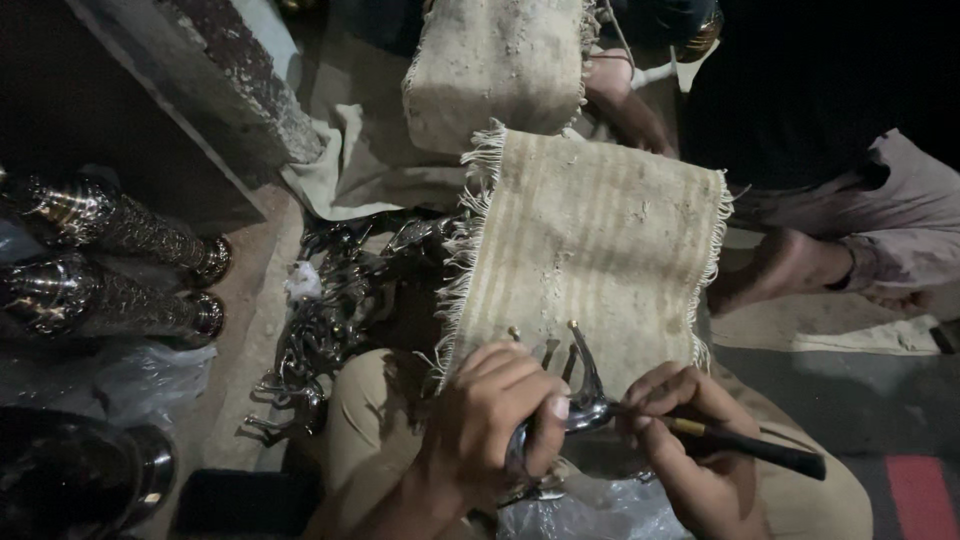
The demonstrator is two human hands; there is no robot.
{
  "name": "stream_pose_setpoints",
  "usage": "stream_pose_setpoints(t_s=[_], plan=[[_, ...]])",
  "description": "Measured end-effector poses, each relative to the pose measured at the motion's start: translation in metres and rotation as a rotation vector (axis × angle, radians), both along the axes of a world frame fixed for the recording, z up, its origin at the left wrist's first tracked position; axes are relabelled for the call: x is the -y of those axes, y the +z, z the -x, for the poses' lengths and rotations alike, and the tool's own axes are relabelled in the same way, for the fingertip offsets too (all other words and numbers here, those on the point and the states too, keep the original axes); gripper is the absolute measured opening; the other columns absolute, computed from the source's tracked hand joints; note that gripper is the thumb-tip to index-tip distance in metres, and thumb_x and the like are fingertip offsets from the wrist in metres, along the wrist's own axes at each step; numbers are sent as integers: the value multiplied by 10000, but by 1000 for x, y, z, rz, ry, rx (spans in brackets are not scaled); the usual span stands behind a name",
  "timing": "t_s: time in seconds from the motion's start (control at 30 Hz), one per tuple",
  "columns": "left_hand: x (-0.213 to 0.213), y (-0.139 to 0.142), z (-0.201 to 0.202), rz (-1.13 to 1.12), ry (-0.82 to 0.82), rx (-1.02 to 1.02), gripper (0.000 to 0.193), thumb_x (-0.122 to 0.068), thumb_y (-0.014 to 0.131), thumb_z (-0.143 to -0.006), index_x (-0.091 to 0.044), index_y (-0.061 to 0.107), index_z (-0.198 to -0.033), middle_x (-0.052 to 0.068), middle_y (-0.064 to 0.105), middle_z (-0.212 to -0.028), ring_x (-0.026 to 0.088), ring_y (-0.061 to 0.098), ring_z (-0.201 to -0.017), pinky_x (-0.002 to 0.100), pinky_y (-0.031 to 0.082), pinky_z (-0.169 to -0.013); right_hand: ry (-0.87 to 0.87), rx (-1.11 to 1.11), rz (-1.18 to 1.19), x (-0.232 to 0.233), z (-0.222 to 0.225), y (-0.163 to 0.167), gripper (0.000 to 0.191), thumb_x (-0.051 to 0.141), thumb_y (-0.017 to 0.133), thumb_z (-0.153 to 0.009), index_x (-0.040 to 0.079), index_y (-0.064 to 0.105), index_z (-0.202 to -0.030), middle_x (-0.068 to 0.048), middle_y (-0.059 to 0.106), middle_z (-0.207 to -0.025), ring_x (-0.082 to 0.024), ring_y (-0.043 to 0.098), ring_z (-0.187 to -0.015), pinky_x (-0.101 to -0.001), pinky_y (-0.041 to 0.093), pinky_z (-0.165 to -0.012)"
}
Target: The person holds a small silver metal deer figurine and uses a small brush to apply gold paint to the hooves and antlers. They rotate the figurine to reach different sides and continue painting the same object throughout the clip.
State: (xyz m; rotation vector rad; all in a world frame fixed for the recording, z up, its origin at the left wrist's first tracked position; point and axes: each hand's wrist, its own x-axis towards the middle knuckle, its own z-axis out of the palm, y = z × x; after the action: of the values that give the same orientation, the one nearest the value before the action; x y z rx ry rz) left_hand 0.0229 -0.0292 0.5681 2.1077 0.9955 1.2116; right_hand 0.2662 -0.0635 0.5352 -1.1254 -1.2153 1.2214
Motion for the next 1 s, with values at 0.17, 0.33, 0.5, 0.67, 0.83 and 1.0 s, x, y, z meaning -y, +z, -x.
stream_pose_setpoints(t_s=[0.17, 0.33, 0.5, 0.67, 0.83, 1.0], plan=[[0, 0, -1, -8, 8, -8, 178, -161, 573, -946, -16, 670, -911, 188, 639, -830, 393, 672, -872, 499, 529, -978, -22, -57, -5, 2, 2, -6, 62, -62, 617, -859, -31, 568, -882, -181, 630, -992, -160, 621, -833, -305, 521, -766], [-4, -4, -3, 3, -22, 30, 180, -159, 566, -958, -16, 663, -908, 182, 637, -822, 398, 676, -872, 511, 539, -1021, -14, 1, -30, 3, 1, -7, 41, -46, 615, -872, -33, 576, -875, -181, 638, -981, -166, 636, -831, -309, 541, -778], [-4, -4, -3, -8, -12, 23, 173, -153, 571, -960, -16, 661, -905, 188, 635, -831, 403, 672, -884, 503, 543, -1000, -29, 54, -5, 2, 4, -4, 28, -28, 612, -867, -42, 588, -873, -177, 648, -970, -160, 646, -807, -298, 538, -746], [-4, -4, -3, -24, 1, 34, 184, -150, 565, -959, -9, 661, -892, 191, 628, -824, 398, 668, -871, 496, 551, -947, -36, 36, 20, 1, 5, -2, 51, -15, 630, -867, -46, 589, -865, -174, 646, -952, -149, 633, -778, -300, 528, -702], [-6, -2, -5, 52, 10, 68, 217, -155, 547, -944, -1, 662, -843, 176, 613, -764, 357, 659, -777, 481, 564, -903, -38, 81, 11, -2, 6, 3, 68, -13, 635, -866, -39, 575, -847, -178, 646, -934, -152, 633, -777, -303, 529, -709], [-7, 1, -8, 20, 54, 83, 224, -155, 532, -964, -16, 644, -829, 167, 604, -771, 355, 650, -797, 485, 550, -929, -11, 47, 24, -5, 7, 9, 90, -12, 640, -883, -35, 562, -846, -182, 625, -921, -171, 628, -789, -315, 528, -716]])
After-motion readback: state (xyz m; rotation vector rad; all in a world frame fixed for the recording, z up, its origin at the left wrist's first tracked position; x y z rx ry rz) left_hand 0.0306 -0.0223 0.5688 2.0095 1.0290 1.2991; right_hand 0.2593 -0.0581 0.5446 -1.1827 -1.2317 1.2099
